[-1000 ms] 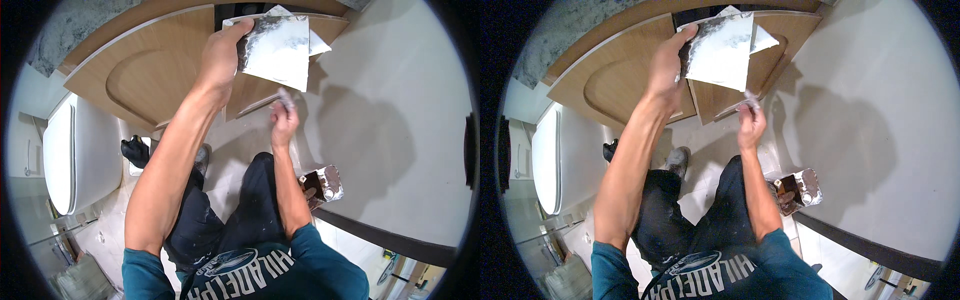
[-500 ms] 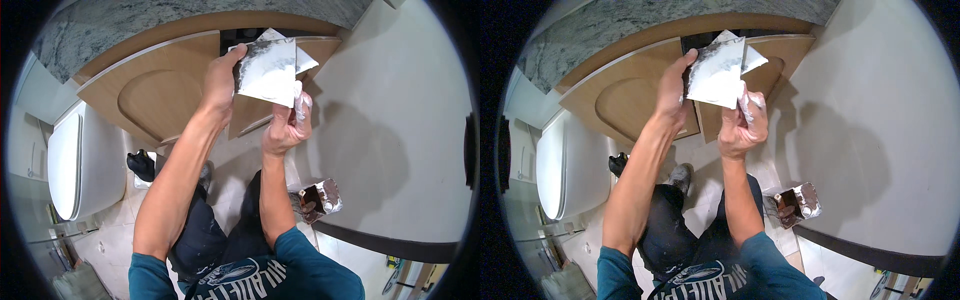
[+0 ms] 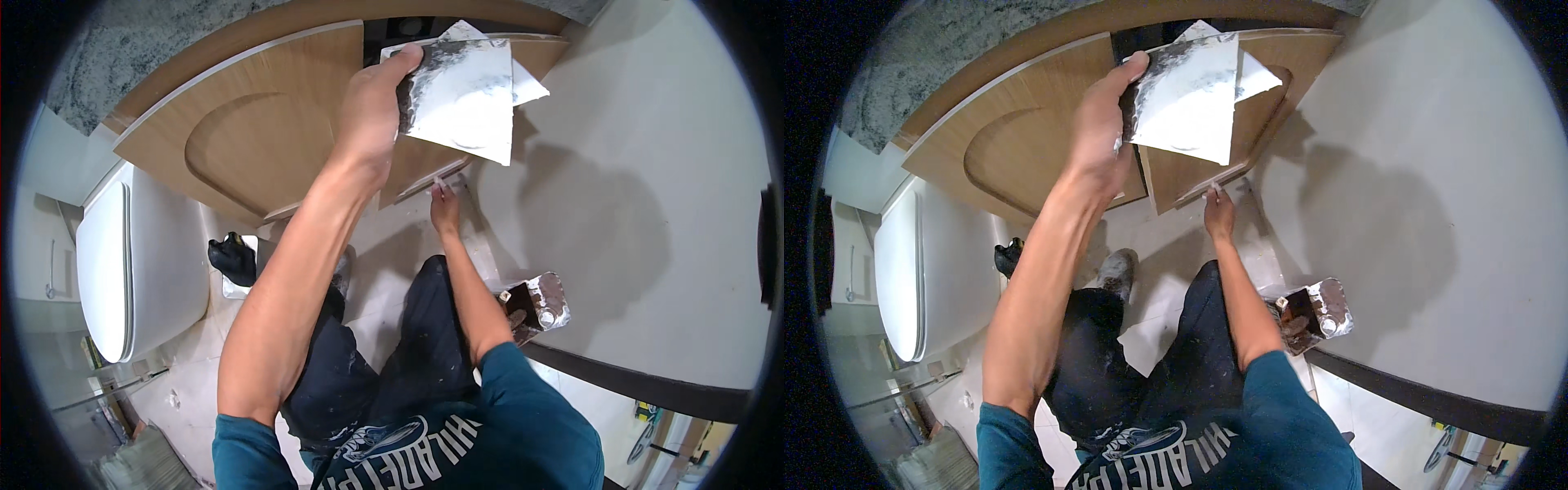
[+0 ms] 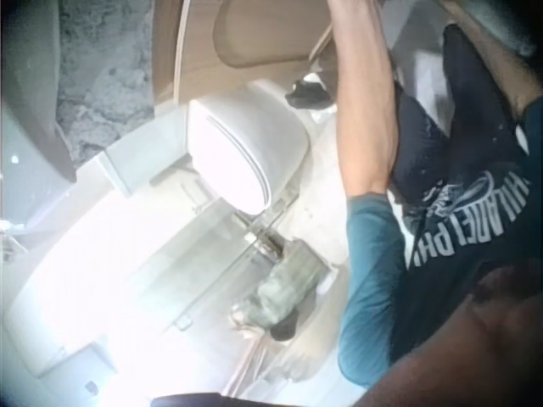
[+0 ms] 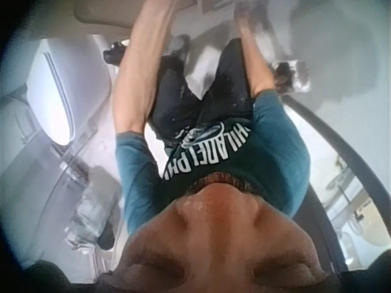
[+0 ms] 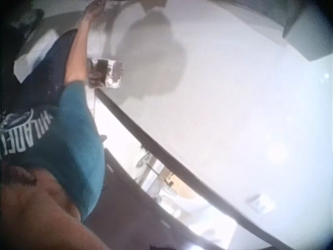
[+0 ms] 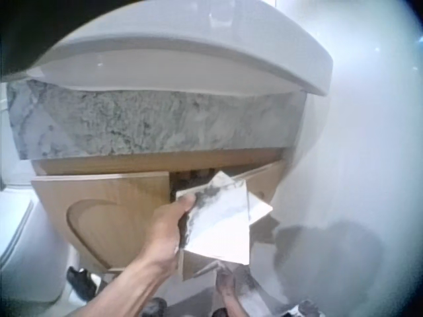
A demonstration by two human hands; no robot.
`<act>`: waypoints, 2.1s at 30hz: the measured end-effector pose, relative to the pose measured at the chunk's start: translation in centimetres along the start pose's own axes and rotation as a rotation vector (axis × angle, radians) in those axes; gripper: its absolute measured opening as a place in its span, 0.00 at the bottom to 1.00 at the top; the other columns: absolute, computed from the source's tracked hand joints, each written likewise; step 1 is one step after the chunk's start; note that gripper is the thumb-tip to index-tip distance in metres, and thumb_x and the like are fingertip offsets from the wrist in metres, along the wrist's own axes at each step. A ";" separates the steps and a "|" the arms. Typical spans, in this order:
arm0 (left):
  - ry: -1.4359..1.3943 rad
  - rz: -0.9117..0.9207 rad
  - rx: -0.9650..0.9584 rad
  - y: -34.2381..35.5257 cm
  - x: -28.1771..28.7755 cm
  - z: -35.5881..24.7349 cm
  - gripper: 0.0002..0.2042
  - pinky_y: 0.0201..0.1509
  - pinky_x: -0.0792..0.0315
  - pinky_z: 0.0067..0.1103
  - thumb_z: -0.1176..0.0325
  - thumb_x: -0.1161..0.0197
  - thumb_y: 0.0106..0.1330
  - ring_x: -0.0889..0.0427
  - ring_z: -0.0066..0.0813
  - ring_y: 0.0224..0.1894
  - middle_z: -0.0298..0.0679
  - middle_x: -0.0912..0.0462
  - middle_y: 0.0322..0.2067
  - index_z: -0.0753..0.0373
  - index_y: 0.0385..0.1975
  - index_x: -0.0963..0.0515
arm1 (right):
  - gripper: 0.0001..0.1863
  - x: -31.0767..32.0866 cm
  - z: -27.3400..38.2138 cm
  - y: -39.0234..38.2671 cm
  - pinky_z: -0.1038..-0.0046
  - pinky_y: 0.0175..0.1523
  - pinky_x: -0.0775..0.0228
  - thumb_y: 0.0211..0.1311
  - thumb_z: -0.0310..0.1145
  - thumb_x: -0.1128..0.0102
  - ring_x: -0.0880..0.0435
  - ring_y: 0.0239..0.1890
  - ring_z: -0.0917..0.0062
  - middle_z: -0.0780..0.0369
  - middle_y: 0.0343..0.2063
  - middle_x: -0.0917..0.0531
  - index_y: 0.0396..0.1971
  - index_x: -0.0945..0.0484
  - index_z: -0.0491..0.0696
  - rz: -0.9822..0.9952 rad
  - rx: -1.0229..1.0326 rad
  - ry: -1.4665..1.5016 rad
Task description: The person applies white putty to the edges of wooden cabinet doors using their fingers while holding a putty knife.
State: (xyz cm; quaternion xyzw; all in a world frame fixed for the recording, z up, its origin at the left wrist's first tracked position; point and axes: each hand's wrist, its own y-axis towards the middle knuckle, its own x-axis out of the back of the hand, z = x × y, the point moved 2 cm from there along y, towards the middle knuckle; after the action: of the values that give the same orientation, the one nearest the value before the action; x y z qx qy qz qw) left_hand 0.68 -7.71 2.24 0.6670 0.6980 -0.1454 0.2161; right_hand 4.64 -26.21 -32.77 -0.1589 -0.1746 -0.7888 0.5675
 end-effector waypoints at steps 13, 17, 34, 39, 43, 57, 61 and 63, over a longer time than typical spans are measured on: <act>0.097 0.002 -0.052 0.1 -0.5 0.7 0.21 0.26 0.40 0.18 0.57 0.47 0.70 0.34 0.14 0.20 0.29 0.24 0.18 0.68 0.20 0.22 | 0.18 1.0 -7.4 11.0 0.57 0.53 0.29 0.56 0.36 0.44 0.21 0.47 0.54 0.48 0.42 0.19 0.44 0.21 0.42 0.091 0.277 -0.385; 0.141 0.017 -0.048 0.3 -0.4 1.0 0.21 0.25 0.39 0.18 0.58 0.47 0.70 0.34 0.14 0.20 0.28 0.25 0.17 0.68 0.20 0.22 | 0.17 1.3 -6.9 12.8 0.57 0.53 0.29 0.57 0.36 0.45 0.20 0.46 0.54 0.48 0.42 0.19 0.43 0.21 0.42 0.243 0.259 -0.540; 0.105 -0.128 -0.155 0.8 -0.1 2.6 0.14 0.44 0.29 0.20 0.60 0.46 0.70 0.21 0.20 0.38 0.33 0.18 0.36 0.66 0.41 0.21 | 0.15 0.1 -5.4 12.7 0.57 0.51 0.27 0.61 0.36 0.49 0.19 0.45 0.54 0.49 0.41 0.18 0.40 0.20 0.43 0.335 0.376 -0.796; 0.079 -0.083 0.011 0.4 -2.5 0.9 0.19 0.42 0.30 0.19 0.57 0.48 0.70 0.22 0.22 0.35 0.38 0.19 0.34 0.70 0.40 0.22 | 0.15 0.6 -5.0 11.7 0.57 0.50 0.26 0.62 0.36 0.50 0.18 0.44 0.54 0.49 0.41 0.18 0.39 0.19 0.43 0.382 0.373 -0.819; 0.103 -0.119 0.071 0.6 -2.8 0.3 0.19 0.43 0.30 0.20 0.57 0.49 0.70 0.21 0.23 0.36 0.38 0.18 0.34 0.70 0.41 0.23 | 0.15 0.7 -4.8 11.4 0.57 0.50 0.26 0.62 0.35 0.52 0.18 0.44 0.54 0.48 0.40 0.17 0.38 0.19 0.43 0.354 0.356 -0.791; 0.025 0.008 0.010 0.0 -1.8 0.6 0.20 0.41 0.28 0.19 0.57 0.49 0.70 0.20 0.23 0.34 0.40 0.18 0.33 0.71 0.41 0.22 | 0.10 -2.1 -6.5 9.1 0.54 0.47 0.27 0.59 0.34 0.47 0.20 0.36 0.49 0.49 0.27 0.18 0.24 0.21 0.44 0.323 0.446 -0.642; 0.050 -0.079 0.076 0.2 -2.5 0.2 0.20 0.41 0.29 0.19 0.57 0.49 0.70 0.20 0.24 0.34 0.40 0.17 0.33 0.71 0.40 0.22 | 0.08 -3.4 -7.2 7.8 0.54 0.39 0.25 0.57 0.31 0.46 0.19 0.31 0.51 0.46 0.27 0.19 0.23 0.21 0.44 0.093 0.706 -0.519; 0.083 -0.095 0.102 0.2 -2.5 0.2 0.20 0.41 0.29 0.19 0.56 0.49 0.70 0.20 0.24 0.34 0.40 0.17 0.33 0.71 0.40 0.22 | 0.08 -4.2 -7.0 6.8 0.55 0.35 0.24 0.56 0.30 0.45 0.18 0.30 0.51 0.46 0.28 0.18 0.23 0.21 0.43 0.082 0.726 -0.439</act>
State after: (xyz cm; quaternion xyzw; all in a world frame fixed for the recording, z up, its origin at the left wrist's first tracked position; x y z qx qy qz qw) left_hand 0.91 -9.97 3.35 0.6486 0.7291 -0.1630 0.1456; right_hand 12.01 -27.86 -40.25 -0.1199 -0.5514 -0.6002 0.5669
